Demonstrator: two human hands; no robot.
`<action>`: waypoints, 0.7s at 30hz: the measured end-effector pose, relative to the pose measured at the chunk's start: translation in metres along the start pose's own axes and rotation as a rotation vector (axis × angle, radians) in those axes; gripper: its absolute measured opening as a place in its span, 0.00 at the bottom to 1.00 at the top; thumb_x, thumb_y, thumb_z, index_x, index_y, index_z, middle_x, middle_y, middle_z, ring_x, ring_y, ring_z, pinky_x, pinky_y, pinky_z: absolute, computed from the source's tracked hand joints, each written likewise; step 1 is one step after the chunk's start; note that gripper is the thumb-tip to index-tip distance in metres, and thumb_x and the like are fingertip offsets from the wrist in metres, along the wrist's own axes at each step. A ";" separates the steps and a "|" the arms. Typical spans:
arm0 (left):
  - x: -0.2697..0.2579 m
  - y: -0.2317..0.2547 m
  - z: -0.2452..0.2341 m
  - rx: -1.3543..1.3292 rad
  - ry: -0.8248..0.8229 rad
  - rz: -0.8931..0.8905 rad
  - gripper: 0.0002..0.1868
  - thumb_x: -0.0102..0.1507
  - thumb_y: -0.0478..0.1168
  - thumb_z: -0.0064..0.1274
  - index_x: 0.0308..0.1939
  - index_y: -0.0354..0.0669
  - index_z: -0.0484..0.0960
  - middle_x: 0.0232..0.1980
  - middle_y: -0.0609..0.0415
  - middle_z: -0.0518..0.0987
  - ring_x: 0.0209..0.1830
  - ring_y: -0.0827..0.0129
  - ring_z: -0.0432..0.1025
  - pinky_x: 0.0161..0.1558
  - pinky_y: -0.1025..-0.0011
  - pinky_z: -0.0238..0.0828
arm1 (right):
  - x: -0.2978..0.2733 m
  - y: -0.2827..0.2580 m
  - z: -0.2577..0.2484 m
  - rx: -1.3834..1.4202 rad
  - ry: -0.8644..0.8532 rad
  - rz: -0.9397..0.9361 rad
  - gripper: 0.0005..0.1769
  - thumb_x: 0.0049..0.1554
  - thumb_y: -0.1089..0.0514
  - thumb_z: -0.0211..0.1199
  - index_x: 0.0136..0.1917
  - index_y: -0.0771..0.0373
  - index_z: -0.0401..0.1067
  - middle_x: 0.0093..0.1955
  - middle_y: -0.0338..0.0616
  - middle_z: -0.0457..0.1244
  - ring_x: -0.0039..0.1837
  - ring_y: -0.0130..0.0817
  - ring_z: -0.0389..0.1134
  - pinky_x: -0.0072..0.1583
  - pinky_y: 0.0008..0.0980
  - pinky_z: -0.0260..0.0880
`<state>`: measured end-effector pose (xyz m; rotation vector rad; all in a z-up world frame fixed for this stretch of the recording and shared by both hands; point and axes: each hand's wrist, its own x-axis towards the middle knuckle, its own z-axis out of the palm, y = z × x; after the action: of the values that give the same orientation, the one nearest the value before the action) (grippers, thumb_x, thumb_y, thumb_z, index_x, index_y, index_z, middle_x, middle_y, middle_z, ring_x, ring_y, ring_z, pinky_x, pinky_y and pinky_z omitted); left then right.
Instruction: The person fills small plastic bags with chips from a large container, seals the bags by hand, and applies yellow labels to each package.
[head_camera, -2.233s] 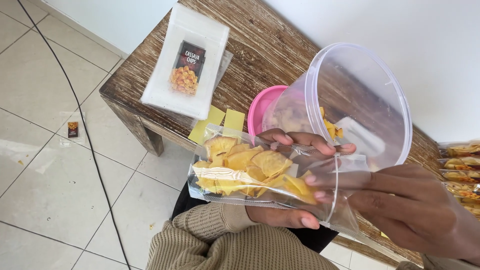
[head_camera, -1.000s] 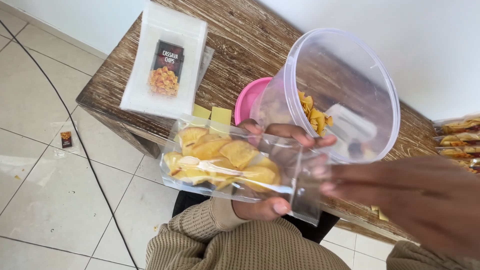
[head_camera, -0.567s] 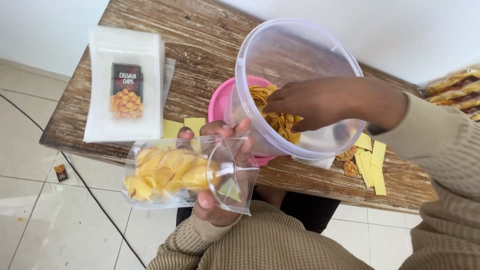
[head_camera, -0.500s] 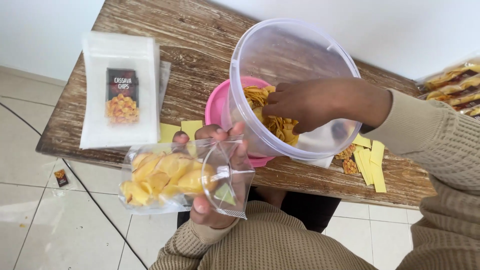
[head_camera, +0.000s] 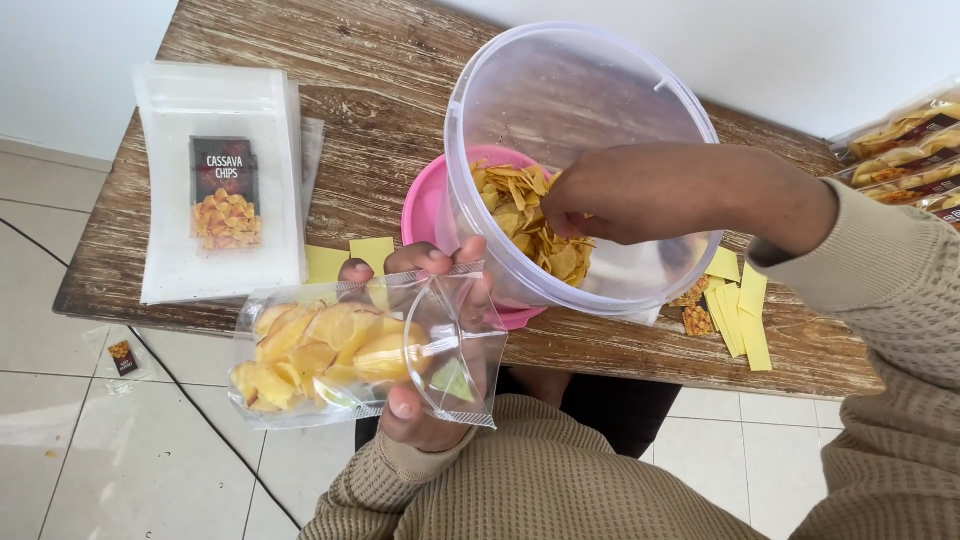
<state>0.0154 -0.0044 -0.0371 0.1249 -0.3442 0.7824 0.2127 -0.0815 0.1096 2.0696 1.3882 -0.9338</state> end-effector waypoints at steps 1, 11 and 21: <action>-0.001 0.000 -0.001 0.000 -0.001 0.000 0.40 0.63 0.42 0.70 0.70 0.50 0.58 0.62 0.33 0.65 0.72 0.32 0.63 0.74 0.53 0.69 | 0.000 0.004 0.004 0.000 0.001 0.000 0.09 0.61 0.61 0.54 0.39 0.53 0.70 0.37 0.34 0.66 0.39 0.30 0.63 0.44 0.35 0.63; 0.001 -0.003 0.002 0.009 -0.024 -0.001 0.40 0.64 0.42 0.70 0.70 0.50 0.57 0.63 0.34 0.64 0.73 0.31 0.61 0.75 0.52 0.67 | 0.015 -0.003 0.014 -0.074 -0.167 -0.058 0.21 0.54 0.50 0.64 0.61 0.50 0.67 0.61 0.34 0.60 0.58 0.38 0.66 0.53 0.45 0.68; -0.001 -0.003 -0.009 0.020 -0.050 -0.021 0.41 0.63 0.43 0.72 0.71 0.52 0.58 0.64 0.33 0.65 0.75 0.28 0.60 0.76 0.50 0.64 | 0.009 -0.002 0.016 -0.046 -0.087 -0.051 0.05 0.61 0.52 0.58 0.49 0.52 0.70 0.55 0.31 0.64 0.56 0.36 0.68 0.51 0.44 0.68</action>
<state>0.0194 -0.0054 -0.0453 0.1669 -0.3819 0.7635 0.2091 -0.0866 0.0928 1.9444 1.4097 -0.9913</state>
